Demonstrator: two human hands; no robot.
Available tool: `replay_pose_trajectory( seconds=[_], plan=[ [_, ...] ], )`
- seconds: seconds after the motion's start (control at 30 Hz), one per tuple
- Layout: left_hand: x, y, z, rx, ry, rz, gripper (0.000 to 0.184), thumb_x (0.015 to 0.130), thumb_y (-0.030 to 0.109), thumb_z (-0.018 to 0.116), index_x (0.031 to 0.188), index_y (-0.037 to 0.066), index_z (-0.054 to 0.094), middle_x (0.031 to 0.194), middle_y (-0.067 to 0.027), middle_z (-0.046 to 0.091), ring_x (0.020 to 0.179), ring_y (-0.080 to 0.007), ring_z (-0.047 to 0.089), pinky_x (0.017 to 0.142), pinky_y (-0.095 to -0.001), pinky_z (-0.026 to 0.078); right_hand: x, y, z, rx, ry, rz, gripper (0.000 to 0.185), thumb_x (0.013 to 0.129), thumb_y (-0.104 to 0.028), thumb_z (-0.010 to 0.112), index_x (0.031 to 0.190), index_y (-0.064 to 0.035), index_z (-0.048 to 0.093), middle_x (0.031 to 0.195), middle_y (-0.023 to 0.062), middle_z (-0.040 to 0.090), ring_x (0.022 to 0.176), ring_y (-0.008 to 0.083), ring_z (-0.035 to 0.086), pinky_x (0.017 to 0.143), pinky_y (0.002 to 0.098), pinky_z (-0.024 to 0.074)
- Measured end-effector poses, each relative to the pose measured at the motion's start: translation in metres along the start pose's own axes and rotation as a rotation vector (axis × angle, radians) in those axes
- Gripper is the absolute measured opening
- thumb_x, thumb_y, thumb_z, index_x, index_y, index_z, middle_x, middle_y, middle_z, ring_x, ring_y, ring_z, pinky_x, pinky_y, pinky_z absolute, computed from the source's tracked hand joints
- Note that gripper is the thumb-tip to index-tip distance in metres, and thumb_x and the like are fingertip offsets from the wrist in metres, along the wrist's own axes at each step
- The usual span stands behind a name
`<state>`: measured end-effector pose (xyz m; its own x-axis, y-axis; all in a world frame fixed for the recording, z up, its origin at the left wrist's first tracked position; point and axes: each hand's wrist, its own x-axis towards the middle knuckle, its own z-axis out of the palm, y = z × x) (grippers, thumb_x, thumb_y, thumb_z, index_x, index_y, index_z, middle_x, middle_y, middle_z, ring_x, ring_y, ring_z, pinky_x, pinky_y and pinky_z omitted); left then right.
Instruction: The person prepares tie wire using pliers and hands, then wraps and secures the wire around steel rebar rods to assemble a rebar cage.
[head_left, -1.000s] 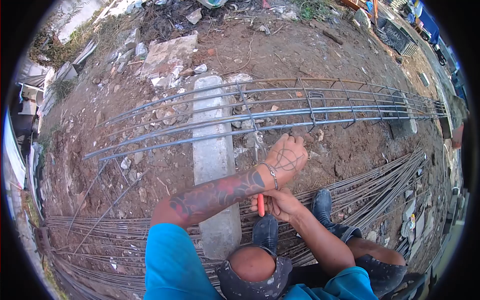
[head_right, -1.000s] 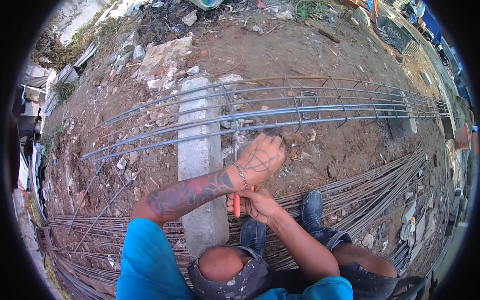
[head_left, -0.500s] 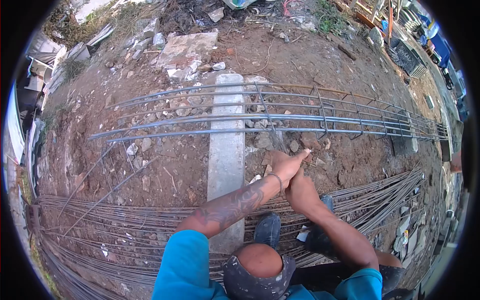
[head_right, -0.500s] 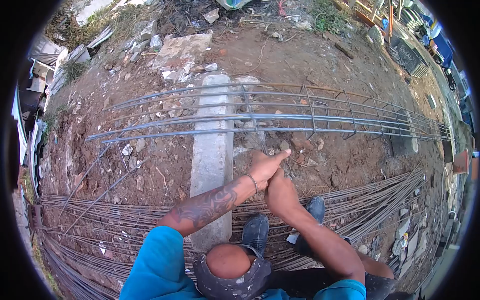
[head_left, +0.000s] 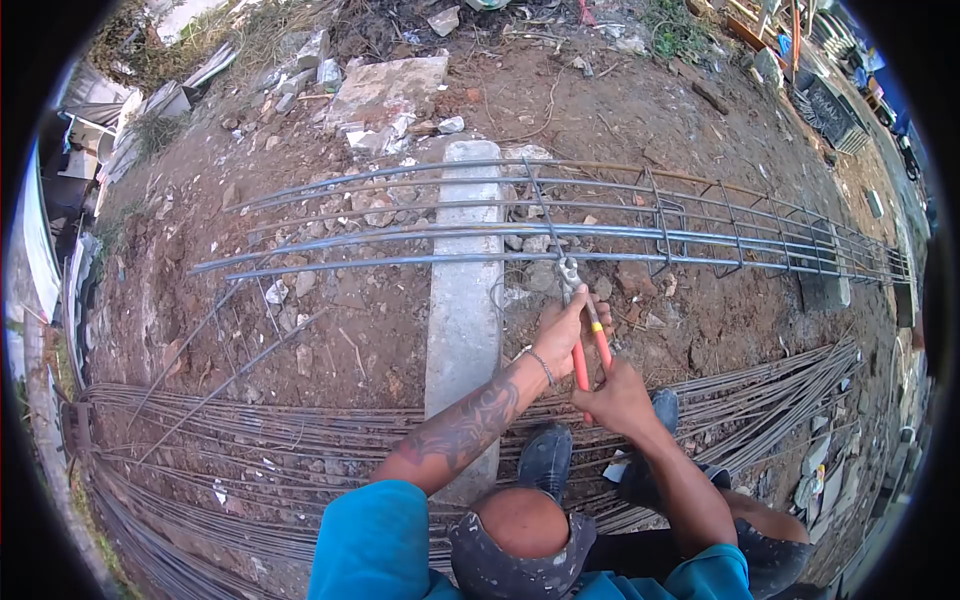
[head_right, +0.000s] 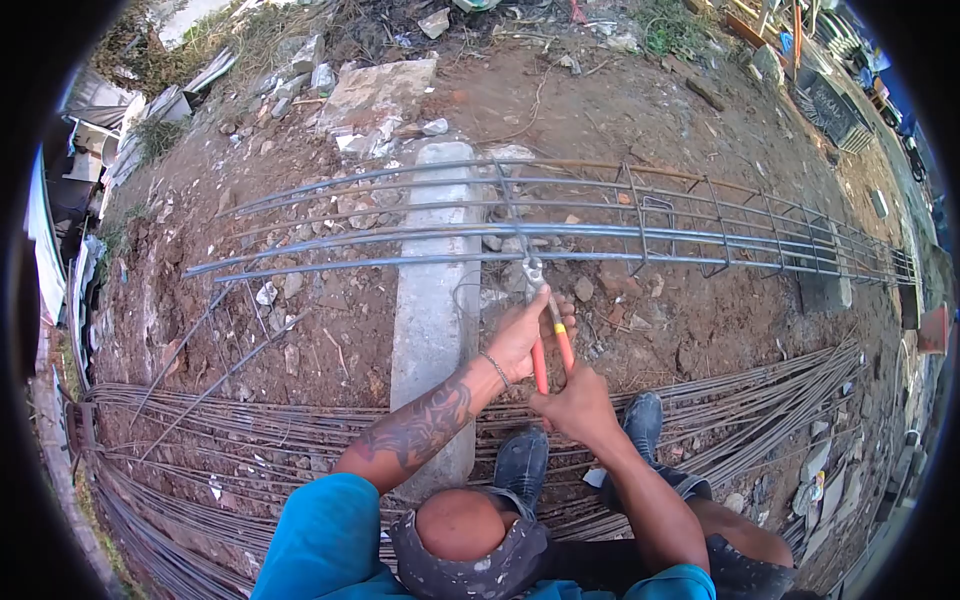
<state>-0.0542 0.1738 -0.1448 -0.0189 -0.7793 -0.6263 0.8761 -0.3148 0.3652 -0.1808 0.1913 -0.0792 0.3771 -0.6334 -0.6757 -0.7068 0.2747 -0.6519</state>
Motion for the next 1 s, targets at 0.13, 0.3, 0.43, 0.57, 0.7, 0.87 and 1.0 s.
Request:
replay_pose_trajectory(
  seconds=[0.13, 0.3, 0.43, 0.57, 0.7, 0.87, 1.0],
  plan=[
    [0.015, -0.002, 0.027, 0.115, 0.213, -0.001, 0.032, 0.081, 0.037, 0.070, 0.080, 0.010, 0.055, 0.068, -0.0048, 0.058, 0.059, -0.0175, 0.057, 0.053, -0.0316, 0.051, -0.008, -0.019, -0.024, -0.529, 0.211, -0.117, 0.050, 0.065, -0.022, 0.077, 0.093, 0.0114, 0.052, 0.077, 0.0270, 0.062, 0.079, 0.0403, 0.065, 0.069, 0.0441, 0.0518],
    [0.017, 0.001, 0.006, 0.096, 0.098, -0.117, 0.029, 0.081, 0.028, 0.070, 0.068, 0.009, 0.053, 0.061, -0.0053, 0.055, 0.053, -0.0177, 0.055, 0.050, -0.0298, 0.049, -0.002, -0.011, -0.017, 0.563, -0.167, -0.015, 0.034, 0.081, -0.009, 0.065, 0.107, 0.0020, 0.046, 0.088, 0.0177, 0.062, 0.079, 0.0253, 0.066, 0.061, 0.0371, 0.0542],
    [-0.033, 0.065, -0.004, 1.302, -0.097, -0.003, 0.040, 0.084, 0.037, 0.065, 0.093, -0.003, 0.064, 0.080, -0.0130, 0.066, 0.077, -0.0213, 0.064, 0.072, -0.0329, 0.051, 0.008, 0.003, 0.001, 0.933, -0.316, 0.078, 0.024, 0.088, -0.007, 0.056, 0.108, -0.0007, 0.044, 0.084, 0.0109, 0.057, 0.067, 0.0210, 0.061, 0.059, 0.0344, 0.0523],
    [0.006, 0.166, 0.011, 1.670, 0.204, 0.860, 0.056, 0.087, 0.049, 0.056, 0.103, -0.005, 0.061, 0.095, -0.0206, 0.065, 0.092, -0.0276, 0.062, 0.086, -0.0390, 0.045, 0.005, -0.011, 0.007, 0.916, -0.316, 0.127, 0.020, 0.088, -0.007, 0.057, 0.103, -0.0001, 0.046, 0.081, 0.0106, 0.057, 0.068, 0.0200, 0.060, 0.058, 0.0337, 0.0513],
    [0.132, 0.170, 0.008, 2.059, 0.460, 1.025, 0.067, 0.088, 0.054, 0.046, 0.116, -0.007, 0.050, 0.108, -0.0214, 0.059, 0.107, -0.0345, 0.053, 0.100, -0.0427, 0.033, 0.004, -0.006, 0.010, 0.936, -0.335, 0.040, 0.017, 0.086, -0.008, 0.061, 0.094, 0.0019, 0.050, 0.075, 0.0093, 0.057, 0.066, 0.0188, 0.060, 0.055, 0.0309, 0.0492],
    [0.170, 0.153, 0.021, 2.163, 0.114, 1.150, 0.064, 0.085, 0.053, 0.048, 0.115, -0.003, 0.051, 0.111, -0.0186, 0.054, 0.108, -0.0304, 0.049, 0.097, -0.0413, 0.032, 0.005, -0.006, 0.008, 1.065, -0.368, 0.100, 0.015, 0.086, -0.008, 0.063, 0.089, -0.0029, 0.049, 0.071, 0.0073, 0.057, 0.060, 0.0155, 0.059, 0.049, 0.0270, 0.0482],
    [0.163, 0.154, 0.029, 2.213, 0.042, 1.085, 0.059, 0.082, 0.050, 0.054, 0.110, -0.002, 0.053, 0.102, -0.0183, 0.054, 0.104, -0.0317, 0.050, 0.093, -0.0412, 0.034, 0.004, -0.010, 0.002, 1.033, -0.367, 0.118, 0.015, 0.086, -0.009, 0.063, 0.090, -0.0024, 0.049, 0.072, 0.0071, 0.057, 0.061, 0.0148, 0.059, 0.049, 0.0267, 0.0480]
  ],
)
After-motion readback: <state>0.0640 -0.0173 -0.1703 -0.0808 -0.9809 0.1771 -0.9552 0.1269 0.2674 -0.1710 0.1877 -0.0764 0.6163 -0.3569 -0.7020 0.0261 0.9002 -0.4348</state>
